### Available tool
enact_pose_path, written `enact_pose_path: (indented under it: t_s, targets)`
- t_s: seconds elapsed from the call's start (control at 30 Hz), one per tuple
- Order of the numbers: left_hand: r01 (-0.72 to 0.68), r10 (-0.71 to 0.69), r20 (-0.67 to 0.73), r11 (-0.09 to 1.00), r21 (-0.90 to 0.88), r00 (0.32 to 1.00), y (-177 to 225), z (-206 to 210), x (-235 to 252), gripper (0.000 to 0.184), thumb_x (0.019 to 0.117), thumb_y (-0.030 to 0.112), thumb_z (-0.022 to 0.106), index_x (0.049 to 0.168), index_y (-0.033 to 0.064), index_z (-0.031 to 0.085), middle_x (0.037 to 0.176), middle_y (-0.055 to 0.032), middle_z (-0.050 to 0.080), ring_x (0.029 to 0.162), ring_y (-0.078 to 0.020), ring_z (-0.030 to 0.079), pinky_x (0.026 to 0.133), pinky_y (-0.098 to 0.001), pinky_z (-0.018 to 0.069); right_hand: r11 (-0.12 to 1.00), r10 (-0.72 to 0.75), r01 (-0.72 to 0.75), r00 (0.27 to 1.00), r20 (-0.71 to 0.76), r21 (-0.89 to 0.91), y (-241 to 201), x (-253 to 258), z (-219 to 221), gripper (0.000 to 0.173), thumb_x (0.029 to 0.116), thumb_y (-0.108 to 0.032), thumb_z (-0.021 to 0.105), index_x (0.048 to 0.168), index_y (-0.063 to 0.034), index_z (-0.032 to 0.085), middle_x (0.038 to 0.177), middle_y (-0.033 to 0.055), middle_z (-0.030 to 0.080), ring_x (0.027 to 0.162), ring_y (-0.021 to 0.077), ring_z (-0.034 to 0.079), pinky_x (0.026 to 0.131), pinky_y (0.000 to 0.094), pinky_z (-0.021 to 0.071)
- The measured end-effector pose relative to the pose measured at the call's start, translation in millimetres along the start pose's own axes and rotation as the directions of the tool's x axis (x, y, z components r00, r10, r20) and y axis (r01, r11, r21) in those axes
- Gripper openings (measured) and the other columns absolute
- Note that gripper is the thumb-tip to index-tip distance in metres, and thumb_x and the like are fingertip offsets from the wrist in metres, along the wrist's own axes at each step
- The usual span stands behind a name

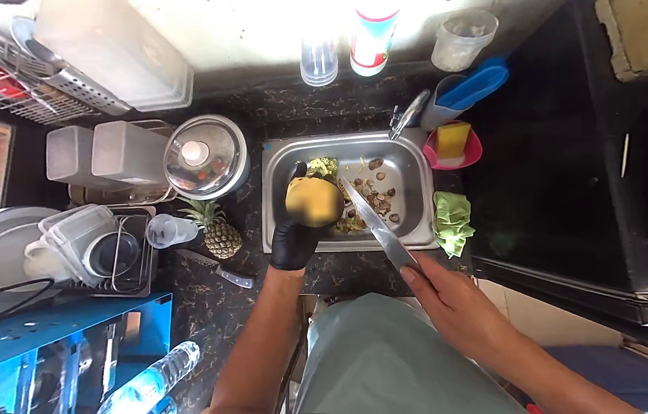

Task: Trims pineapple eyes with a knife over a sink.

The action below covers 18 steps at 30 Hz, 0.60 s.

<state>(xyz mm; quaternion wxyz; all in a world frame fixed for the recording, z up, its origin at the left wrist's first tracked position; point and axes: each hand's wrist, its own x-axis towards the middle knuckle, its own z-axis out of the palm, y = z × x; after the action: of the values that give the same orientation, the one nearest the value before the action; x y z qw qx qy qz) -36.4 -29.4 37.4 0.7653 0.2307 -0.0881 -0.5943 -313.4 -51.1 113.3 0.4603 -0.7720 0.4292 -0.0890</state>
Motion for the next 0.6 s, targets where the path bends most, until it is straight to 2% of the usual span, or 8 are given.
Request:
enact_pose_path:
  t_s: [0.03,0.07,0.13,0.2,0.27,0.37,0.47,0.6]
  targets:
    - [-0.021,0.020,-0.020,1.000,-0.016,1.000,0,2,1,0.050,0.0829,0.019,0.076,0.130,0.0116,0.062,0.127,-0.0130,0.067,0.117,-0.0253,0.066,0.100,-0.0446,0.0542,1.000,-0.008,0.008,1.000,0.010,-0.007,-2,0,0,0.039,0.1098,-0.043,0.039,0.127,-0.0173,0.063,0.067,-0.0052,0.054,0.054,0.0063,0.051,0.049,0.0268,0.0454]
    - [-0.029,0.029,-0.009,0.999,-0.018,1.000,0,3,2,0.049,0.0834,0.024,0.078,0.128,0.0126,0.063,0.126,-0.0124,0.067,0.117,-0.0254,0.066,0.100,-0.0451,0.0546,1.000,-0.018,0.018,1.000,0.020,-0.017,-4,0,-1,0.040,0.1098,-0.043,0.039,0.128,-0.0178,0.064,0.068,-0.0049,0.054,0.055,0.0067,0.051,0.050,0.0271,0.0455]
    - [-0.029,0.029,0.000,0.999,0.019,1.000,-2,8,2,0.060,0.0842,0.038,0.080,0.137,0.0179,0.058,0.130,-0.0096,0.066,0.118,-0.0241,0.066,0.098,-0.0442,0.0567,0.999,-0.038,0.039,0.999,0.023,-0.030,-6,0,0,0.040,0.1098,-0.044,0.039,0.128,-0.0181,0.064,0.068,-0.0049,0.054,0.055,0.0069,0.052,0.049,0.0270,0.0455]
    - [-0.034,0.037,-0.039,0.997,0.070,0.999,-3,19,0,0.062,0.0842,0.033,0.079,0.140,0.0208,0.054,0.128,-0.0075,0.066,0.116,-0.0217,0.066,0.096,-0.0416,0.0576,0.998,-0.049,0.050,0.998,0.025,-0.038,-7,-2,-1,0.039,0.1099,-0.043,0.039,0.127,-0.0175,0.064,0.067,-0.0046,0.054,0.054,0.0073,0.052,0.049,0.0274,0.0456]
    - [-0.071,0.078,-0.076,0.993,0.099,0.994,-3,32,-4,0.053,0.0821,0.026,0.080,0.131,0.0173,0.059,0.119,-0.0094,0.070,0.109,-0.0224,0.070,0.093,-0.0432,0.0596,0.997,-0.056,0.058,0.998,0.037,-0.042,-7,-2,-1,0.039,0.1097,-0.042,0.039,0.127,-0.0167,0.064,0.066,-0.0044,0.054,0.053,0.0074,0.052,0.048,0.0275,0.0456]
    - [-0.112,0.118,-0.049,0.987,0.113,0.992,-1,40,-5,0.045,0.0797,0.023,0.082,0.120,0.0143,0.064,0.113,-0.0111,0.072,0.105,-0.0229,0.072,0.091,-0.0441,0.0604,0.998,-0.056,0.059,0.996,0.065,-0.033,-6,-2,-2,0.039,0.1098,-0.042,0.039,0.127,-0.0172,0.064,0.066,-0.0047,0.054,0.053,0.0071,0.051,0.048,0.0275,0.0454]
    - [-0.123,0.126,-0.032,0.988,0.095,0.991,-1,37,-4,0.046,0.0802,0.020,0.082,0.121,0.0128,0.063,0.116,-0.0137,0.071,0.107,-0.0252,0.071,0.092,-0.0454,0.0594,0.997,-0.068,0.070,0.995,0.069,-0.035,-7,-2,-4,0.039,0.1099,-0.042,0.040,0.127,-0.0168,0.064,0.066,-0.0048,0.053,0.053,0.0064,0.051,0.048,0.0265,0.0449]
    - [-0.117,0.118,-0.009,0.990,0.083,0.993,0,37,-2,0.053,0.0827,0.020,0.080,0.131,0.0149,0.059,0.119,-0.0128,0.070,0.109,-0.0264,0.070,0.093,-0.0469,0.0592,0.996,-0.077,0.080,0.994,0.073,-0.030,-7,0,-7,0.038,0.1098,-0.041,0.040,0.127,-0.0163,0.064,0.066,-0.0048,0.054,0.053,0.0063,0.051,0.048,0.0257,0.0450]
